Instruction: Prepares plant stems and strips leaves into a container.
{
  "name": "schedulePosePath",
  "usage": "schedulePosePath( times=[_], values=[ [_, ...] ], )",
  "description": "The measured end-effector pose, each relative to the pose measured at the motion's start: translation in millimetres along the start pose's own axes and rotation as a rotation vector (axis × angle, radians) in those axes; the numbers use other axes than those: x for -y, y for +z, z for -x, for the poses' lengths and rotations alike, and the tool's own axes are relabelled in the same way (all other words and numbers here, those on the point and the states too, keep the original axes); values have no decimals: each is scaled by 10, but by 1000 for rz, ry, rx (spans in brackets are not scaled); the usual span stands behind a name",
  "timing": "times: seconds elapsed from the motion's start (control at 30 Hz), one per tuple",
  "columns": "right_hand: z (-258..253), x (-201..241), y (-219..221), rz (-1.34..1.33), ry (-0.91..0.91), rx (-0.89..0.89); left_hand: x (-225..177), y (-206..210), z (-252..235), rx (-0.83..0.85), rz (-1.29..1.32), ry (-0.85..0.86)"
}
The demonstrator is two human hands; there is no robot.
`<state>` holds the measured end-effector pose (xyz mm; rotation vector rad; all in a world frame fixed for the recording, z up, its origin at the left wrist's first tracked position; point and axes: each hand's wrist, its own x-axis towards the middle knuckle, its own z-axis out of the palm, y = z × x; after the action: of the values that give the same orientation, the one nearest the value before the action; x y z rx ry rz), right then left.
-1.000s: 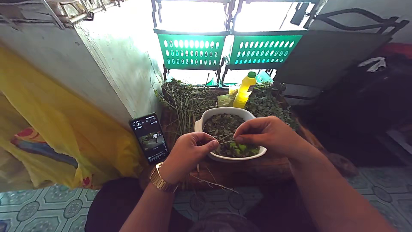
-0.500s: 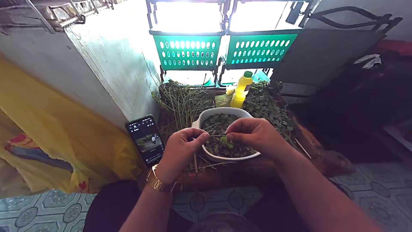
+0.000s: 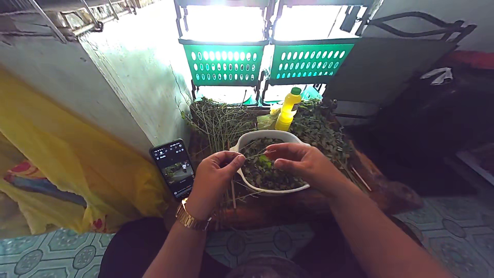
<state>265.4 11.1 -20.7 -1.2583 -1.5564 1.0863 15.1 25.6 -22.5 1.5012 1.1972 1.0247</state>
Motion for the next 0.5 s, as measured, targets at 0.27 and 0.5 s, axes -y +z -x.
schedulePosePath(
  times=[0.27, 0.5],
  values=[
    [67, 202, 378, -324, -9, -103, -27, 128, 86, 144, 35, 47],
    [93, 305, 298, -169, -104, -142, -24, 117, 133, 115, 76, 185]
  ],
)
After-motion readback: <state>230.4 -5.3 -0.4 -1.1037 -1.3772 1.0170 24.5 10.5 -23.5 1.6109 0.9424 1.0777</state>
